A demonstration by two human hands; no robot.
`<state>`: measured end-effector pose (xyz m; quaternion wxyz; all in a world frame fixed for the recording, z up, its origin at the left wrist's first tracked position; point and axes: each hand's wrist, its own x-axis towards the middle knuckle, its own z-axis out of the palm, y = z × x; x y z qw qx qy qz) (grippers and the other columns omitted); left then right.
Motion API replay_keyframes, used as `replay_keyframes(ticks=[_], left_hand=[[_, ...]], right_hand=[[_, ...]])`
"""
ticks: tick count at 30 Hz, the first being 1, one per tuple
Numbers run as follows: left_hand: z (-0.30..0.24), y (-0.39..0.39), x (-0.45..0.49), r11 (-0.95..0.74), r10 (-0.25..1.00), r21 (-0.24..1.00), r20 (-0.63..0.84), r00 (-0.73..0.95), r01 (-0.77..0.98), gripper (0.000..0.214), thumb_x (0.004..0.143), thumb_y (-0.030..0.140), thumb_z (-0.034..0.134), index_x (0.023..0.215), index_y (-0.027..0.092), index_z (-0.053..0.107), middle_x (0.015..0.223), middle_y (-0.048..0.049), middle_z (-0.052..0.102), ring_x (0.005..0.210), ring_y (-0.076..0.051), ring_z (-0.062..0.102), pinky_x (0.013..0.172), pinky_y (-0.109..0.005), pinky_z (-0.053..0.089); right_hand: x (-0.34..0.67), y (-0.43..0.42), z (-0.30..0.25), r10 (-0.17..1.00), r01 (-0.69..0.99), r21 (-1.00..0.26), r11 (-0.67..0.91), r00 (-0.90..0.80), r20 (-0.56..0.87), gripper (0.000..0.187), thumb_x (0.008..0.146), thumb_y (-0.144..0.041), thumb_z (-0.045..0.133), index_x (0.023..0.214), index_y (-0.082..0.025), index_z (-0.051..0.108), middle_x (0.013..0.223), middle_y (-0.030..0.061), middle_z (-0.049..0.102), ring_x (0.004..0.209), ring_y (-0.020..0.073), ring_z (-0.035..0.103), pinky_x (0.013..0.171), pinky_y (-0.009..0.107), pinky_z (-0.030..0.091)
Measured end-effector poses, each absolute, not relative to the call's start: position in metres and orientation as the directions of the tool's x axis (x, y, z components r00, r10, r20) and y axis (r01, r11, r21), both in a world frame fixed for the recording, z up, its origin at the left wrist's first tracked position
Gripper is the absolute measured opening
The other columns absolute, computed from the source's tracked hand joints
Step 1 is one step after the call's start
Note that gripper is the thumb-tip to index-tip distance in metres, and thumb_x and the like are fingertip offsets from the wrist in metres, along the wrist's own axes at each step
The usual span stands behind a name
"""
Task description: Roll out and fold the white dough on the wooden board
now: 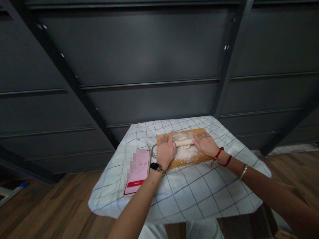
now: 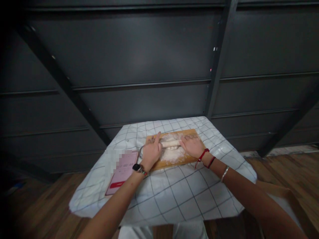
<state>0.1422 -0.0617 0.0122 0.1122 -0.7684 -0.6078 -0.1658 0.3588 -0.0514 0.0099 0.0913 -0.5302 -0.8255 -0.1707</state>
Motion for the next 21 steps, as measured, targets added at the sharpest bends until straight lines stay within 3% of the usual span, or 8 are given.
replay_keyframes(ticks=[7, 10, 13, 18, 21], left_hand=[[0.018, -0.074, 0.136, -0.237, 0.946, 0.008, 0.230, 0.229, 0.972, 0.056, 0.090, 0.026, 0.028, 0.145, 0.016, 0.023, 0.089, -0.0095, 0.067, 0.083, -0.022, 0.063, 0.075, -0.032, 0.044], [0.042, -0.068, 0.134, -0.242, 0.925, 0.027, 0.308, 0.223, 0.970, 0.052, 0.090, 0.024, 0.027, 0.141, 0.015, 0.030, 0.088, -0.0088, 0.067, 0.084, -0.021, 0.063, 0.077, -0.031, 0.043], [0.067, -0.053, 0.136, -0.210, 0.917, 0.077, 0.362, 0.169, 0.975, 0.050, 0.091, 0.023, 0.026, 0.140, 0.017, 0.030, 0.092, -0.0091, 0.066, 0.085, -0.020, 0.063, 0.078, -0.030, 0.043], [0.060, -0.016, 0.140, -0.221, 0.966, 0.151, 0.172, 0.195, 0.963, 0.054, 0.086, 0.019, 0.035, 0.140, 0.015, 0.030, 0.106, -0.0142, 0.063, 0.096, -0.023, 0.062, 0.078, -0.029, 0.045], [0.040, -0.001, 0.142, -0.201, 0.979, 0.196, 0.051, 0.195, 0.960, 0.059, 0.082, 0.016, 0.037, 0.141, 0.012, 0.030, 0.113, -0.0165, 0.060, 0.104, -0.023, 0.059, 0.085, -0.030, 0.044]], right_hand=[[0.369, -0.062, 0.028, 0.754, 0.823, 0.268, 0.500, -0.567, 0.332, 0.044, 0.095, -0.047, 0.032, 0.096, -0.013, 0.061, 0.093, 0.0126, 0.064, 0.088, 0.0242, 0.055, 0.077, 0.033, 0.032], [0.374, -0.058, 0.055, 0.717, 0.801, 0.323, 0.504, -0.597, 0.359, 0.052, 0.094, -0.053, 0.029, 0.095, -0.013, 0.061, 0.090, 0.0135, 0.064, 0.085, 0.0246, 0.055, 0.073, 0.033, 0.031], [0.376, -0.050, 0.079, 0.740, 0.827, 0.280, 0.488, -0.562, 0.370, 0.051, 0.095, -0.052, 0.027, 0.096, -0.013, 0.061, 0.090, 0.0129, 0.065, 0.085, 0.0230, 0.056, 0.071, 0.030, 0.031], [0.370, -0.025, 0.076, 0.876, 0.893, 0.127, 0.431, -0.448, 0.178, 0.046, 0.098, -0.043, 0.024, 0.095, -0.016, 0.062, 0.087, 0.0087, 0.067, 0.078, 0.0184, 0.060, 0.064, 0.026, 0.034], [0.367, -0.008, 0.055, 0.862, 0.855, 0.161, 0.493, -0.505, 0.042, 0.038, 0.098, -0.032, 0.028, 0.098, -0.014, 0.062, 0.095, 0.0108, 0.067, 0.085, 0.0198, 0.061, 0.069, 0.027, 0.039]])
